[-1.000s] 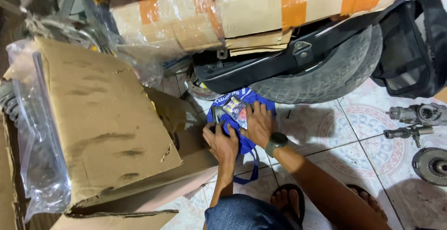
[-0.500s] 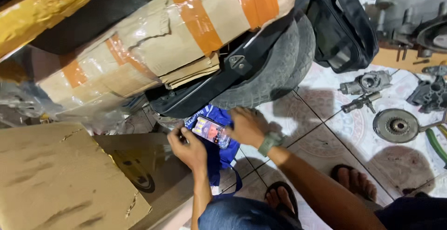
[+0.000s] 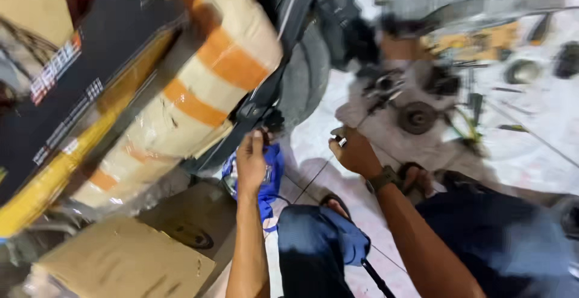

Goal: The person unboxes various motorcycle parts, including a tire and a packaged component, and then proceeds to disassemble a small engine on the floor by removing individual parts by hand and placing them on the ground.

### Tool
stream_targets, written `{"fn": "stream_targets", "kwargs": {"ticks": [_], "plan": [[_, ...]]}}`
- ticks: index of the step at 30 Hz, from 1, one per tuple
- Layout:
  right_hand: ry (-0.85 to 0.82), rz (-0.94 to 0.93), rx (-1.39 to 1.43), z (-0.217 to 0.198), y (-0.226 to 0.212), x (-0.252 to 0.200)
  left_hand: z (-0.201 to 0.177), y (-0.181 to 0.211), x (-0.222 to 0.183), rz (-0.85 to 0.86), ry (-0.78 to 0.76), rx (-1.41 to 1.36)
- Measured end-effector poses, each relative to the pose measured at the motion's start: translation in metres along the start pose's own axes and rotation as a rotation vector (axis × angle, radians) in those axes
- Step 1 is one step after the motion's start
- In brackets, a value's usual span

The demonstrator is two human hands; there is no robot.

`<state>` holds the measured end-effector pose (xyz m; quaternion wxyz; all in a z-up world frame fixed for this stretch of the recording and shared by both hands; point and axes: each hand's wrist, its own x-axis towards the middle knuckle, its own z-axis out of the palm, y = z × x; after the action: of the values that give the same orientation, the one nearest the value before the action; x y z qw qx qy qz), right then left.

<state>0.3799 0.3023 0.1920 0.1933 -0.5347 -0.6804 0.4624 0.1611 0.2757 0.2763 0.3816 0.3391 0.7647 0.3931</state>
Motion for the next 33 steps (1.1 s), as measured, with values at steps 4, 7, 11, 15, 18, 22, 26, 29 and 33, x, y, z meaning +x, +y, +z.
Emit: {"fn": "stream_targets", "kwargs": {"ticks": [4, 7, 11, 15, 18, 22, 26, 29, 33], "plan": [[-0.025, 0.600, 0.083, -0.076, -0.004, -0.043, 0.053, 0.089, -0.022, -0.246, -0.283, 0.375], [0.132, 0.743, 0.180, -0.148, -0.027, -0.085, 0.097, 0.131, -0.058, -0.338, -0.466, 0.487], [0.235, 0.719, 0.310, -0.228, -0.050, -0.151, 0.125, 0.151, -0.115, -0.272, -0.619, 0.381], [0.317, 0.837, 0.427, -0.309, -0.082, -0.180, 0.171, 0.277, -0.165, -0.420, -0.737, 0.594], [0.251, 1.026, 0.425, -0.355, -0.110, -0.199, 0.186, 0.324, -0.186, -0.447, -0.806, 0.646], [0.385, 0.958, 0.450, -0.376, -0.121, -0.217, 0.193, 0.335, -0.193, -0.343, -0.834, 0.602], [0.390, 1.023, 0.512, -0.412, -0.144, -0.222, 0.190, 0.359, -0.187, -0.358, -0.811, 0.609], [0.442, 0.984, 0.521, -0.429, -0.155, -0.227, 0.172, 0.325, -0.165, -0.244, -0.887, 0.750], [0.531, 0.973, 0.499, -0.446, -0.173, -0.231, 0.163, 0.377, -0.161, -0.397, -0.862, 0.756]]}}
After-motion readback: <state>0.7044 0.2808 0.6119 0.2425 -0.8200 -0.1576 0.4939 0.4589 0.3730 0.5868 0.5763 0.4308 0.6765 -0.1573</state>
